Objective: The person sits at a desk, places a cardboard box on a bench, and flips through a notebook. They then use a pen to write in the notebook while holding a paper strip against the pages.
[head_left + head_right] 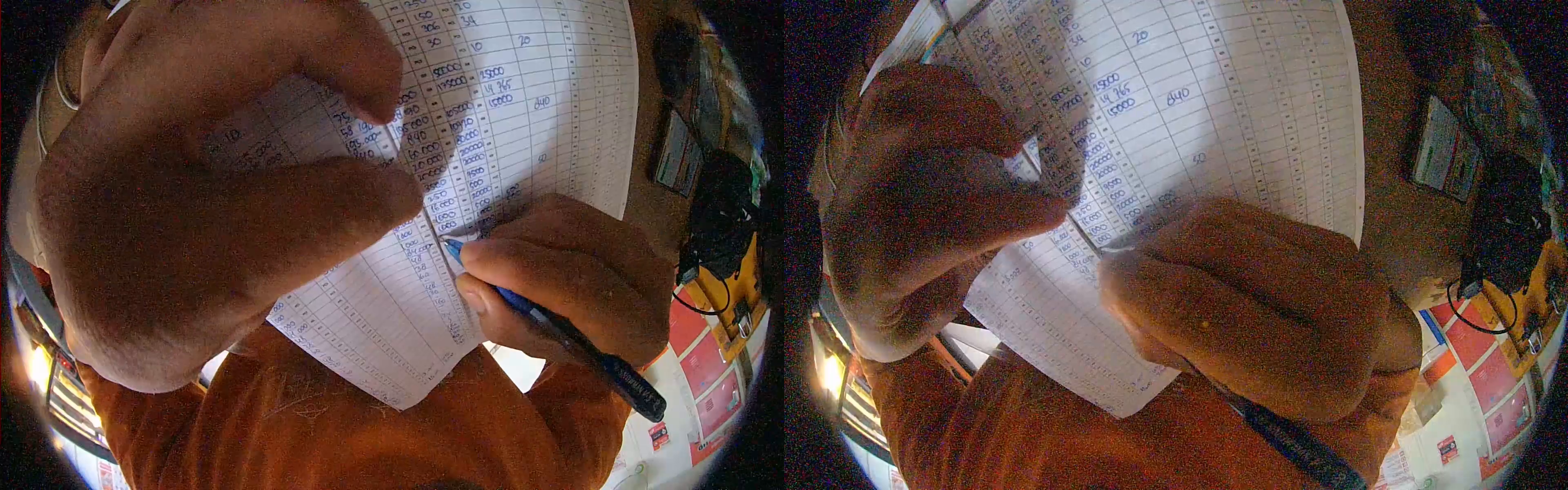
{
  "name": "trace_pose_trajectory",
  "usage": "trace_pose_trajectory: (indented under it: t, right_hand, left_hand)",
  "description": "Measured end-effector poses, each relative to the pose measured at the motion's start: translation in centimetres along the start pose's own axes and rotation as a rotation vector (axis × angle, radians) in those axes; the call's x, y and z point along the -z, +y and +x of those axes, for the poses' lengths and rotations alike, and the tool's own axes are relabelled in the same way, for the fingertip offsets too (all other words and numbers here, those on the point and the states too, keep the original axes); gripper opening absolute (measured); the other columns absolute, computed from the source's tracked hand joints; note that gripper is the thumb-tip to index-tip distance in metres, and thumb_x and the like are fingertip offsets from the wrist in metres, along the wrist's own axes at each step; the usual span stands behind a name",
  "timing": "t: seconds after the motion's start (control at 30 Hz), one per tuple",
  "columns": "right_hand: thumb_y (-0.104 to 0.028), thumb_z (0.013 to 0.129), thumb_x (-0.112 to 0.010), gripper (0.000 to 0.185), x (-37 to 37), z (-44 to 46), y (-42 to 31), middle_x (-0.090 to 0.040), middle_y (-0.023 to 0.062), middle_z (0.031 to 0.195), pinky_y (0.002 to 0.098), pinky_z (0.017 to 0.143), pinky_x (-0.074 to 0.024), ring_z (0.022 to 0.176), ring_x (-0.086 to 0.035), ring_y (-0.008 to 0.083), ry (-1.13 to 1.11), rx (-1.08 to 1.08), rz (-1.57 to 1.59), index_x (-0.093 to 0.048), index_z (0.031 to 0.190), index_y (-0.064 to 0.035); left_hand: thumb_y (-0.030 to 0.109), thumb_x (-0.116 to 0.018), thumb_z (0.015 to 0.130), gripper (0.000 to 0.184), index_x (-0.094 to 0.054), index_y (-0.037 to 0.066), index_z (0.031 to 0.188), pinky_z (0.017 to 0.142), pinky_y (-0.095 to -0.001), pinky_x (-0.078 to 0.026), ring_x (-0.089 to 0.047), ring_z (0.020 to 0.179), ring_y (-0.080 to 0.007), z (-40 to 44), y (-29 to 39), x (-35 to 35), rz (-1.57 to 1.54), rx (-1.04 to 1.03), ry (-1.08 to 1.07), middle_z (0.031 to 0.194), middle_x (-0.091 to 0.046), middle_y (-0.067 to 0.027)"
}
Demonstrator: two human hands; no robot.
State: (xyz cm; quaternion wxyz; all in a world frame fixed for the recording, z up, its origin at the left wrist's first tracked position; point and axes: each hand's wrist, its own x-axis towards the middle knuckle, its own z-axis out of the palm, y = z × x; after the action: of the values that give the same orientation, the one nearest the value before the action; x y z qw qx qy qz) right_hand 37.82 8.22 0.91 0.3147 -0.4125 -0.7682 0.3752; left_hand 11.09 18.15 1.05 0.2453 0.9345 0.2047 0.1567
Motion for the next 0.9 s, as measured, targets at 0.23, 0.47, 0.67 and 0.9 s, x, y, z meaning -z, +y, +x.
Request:
trace_pose_trajectory:
  t: [0.23,0.47,0.67,0.9]
  right_hand:
    - [-0.003,0.075,-0.088,0.024,-2.2,1.8,-0.6,-0.073,0.0156,0.075,0.0332,0.052,-0.0576,0.06,-0.072,0.0247,0.015,-0.012,0.005,-0.073,0.091,0.004]
    - [-0.003,0.074,-0.087,0.024,-2.7,2.0,-0.3,-0.073,0.0157,0.074,0.0332,0.052,-0.0576,0.06,-0.072,0.0247,0.051,0.02,0.015,-0.072,0.092,0.0043]
    - [-0.002,0.074,-0.087,0.024,-2.0,1.3,-0.1,-0.072,0.0159,0.073,0.0332,0.052,-0.0577,0.059,-0.071,0.0247,0.094,0.036,0.01,-0.072,0.092,0.0047]
    - [-0.002,0.075,-0.087,0.024,-2.0,1.1,-0.2,-0.072,0.0165,0.073,0.0335,0.052,-0.0579,0.059,-0.071,0.0252,0.121,0.045,0.002,-0.072,0.092,0.005]
  left_hand:
    - [0.029,-0.077,0.057,0.038,-0.081,0.019,0.093,0.072,-0.042,-0.052,-0.066,0.084,-0.0296,-0.8,-1.0,1.1,0.024,-0.016,-0.045,0.094,-0.067,-0.0088]
    - [0.028,-0.077,0.058,0.038,-0.082,0.016,0.094,0.073,-0.0421,-0.052,-0.066,0.084,-0.0302,-1.2,-1.0,1.9,0.03,-0.022,-0.08,0.092,-0.067,-0.009]
    - [0.027,-0.077,0.058,0.04,-0.082,0.017,0.096,0.073,-0.0428,-0.052,-0.066,0.087,-0.0307,-0.1,-0.4,2.1,0.031,-0.022,-0.119,0.097,-0.067,-0.0106]
    - [0.024,-0.078,0.056,0.042,-0.082,0.017,0.097,0.074,-0.0428,-0.053,-0.065,0.089,-0.0313,-0.2,-0.4,1.6,0.011,-0.044,-0.084,0.1,-0.066,-0.0115]
